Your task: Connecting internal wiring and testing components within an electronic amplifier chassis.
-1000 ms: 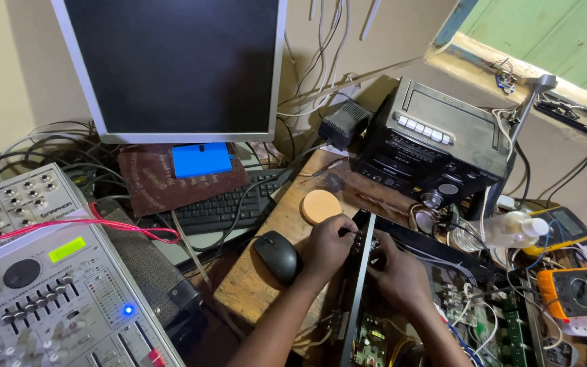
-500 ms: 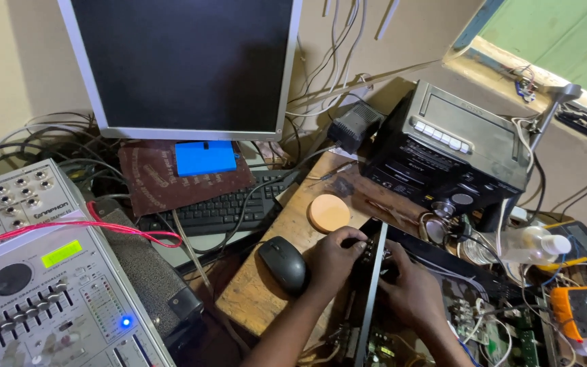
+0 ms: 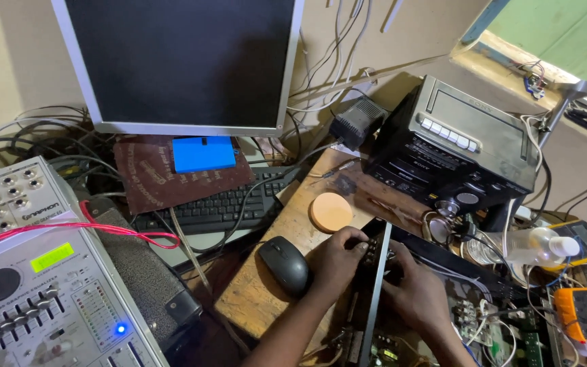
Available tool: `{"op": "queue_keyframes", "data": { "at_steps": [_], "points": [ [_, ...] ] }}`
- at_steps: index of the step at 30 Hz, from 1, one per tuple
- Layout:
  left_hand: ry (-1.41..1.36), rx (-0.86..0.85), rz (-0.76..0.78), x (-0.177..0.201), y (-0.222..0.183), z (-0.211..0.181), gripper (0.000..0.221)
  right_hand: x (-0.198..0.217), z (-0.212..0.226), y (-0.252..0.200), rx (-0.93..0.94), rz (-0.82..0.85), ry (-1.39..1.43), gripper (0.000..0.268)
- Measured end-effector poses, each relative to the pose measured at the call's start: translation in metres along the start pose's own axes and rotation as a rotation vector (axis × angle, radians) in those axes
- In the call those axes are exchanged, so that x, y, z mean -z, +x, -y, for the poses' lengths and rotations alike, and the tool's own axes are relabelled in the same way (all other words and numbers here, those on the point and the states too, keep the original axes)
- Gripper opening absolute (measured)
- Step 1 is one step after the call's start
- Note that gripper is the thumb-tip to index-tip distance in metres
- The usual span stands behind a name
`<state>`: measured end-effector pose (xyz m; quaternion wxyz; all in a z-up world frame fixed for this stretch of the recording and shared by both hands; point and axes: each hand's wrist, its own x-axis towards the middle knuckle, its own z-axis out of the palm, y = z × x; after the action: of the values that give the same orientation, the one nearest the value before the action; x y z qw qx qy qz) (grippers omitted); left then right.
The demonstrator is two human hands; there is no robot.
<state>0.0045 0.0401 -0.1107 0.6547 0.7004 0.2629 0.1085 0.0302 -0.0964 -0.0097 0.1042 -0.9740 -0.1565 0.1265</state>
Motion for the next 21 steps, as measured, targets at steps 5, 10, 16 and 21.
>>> {"op": "queue_keyframes", "data": {
  "at_steps": [5, 10, 16, 21],
  "points": [
    [-0.098, -0.109, -0.028, -0.009, 0.004, 0.016, 0.012, -0.001, -0.006, 0.003, 0.006, 0.006, -0.019, 0.069],
    [-0.107, -0.102, -0.05, -0.007, -0.002, 0.01, 0.015, 0.006, -0.001, -0.002, -0.017, 0.035, -0.014, 0.07],
    [-0.088, -0.209, -0.053, -0.017, 0.006, 0.027, 0.021, 0.007, -0.006, -0.003, -0.004, 0.021, 0.022, 0.063],
    [-0.059, -0.265, -0.081, -0.015, 0.005, 0.029, 0.025, -0.007, -0.029, 0.011, 0.077, -0.016, 0.068, 0.063]
  ]
}}
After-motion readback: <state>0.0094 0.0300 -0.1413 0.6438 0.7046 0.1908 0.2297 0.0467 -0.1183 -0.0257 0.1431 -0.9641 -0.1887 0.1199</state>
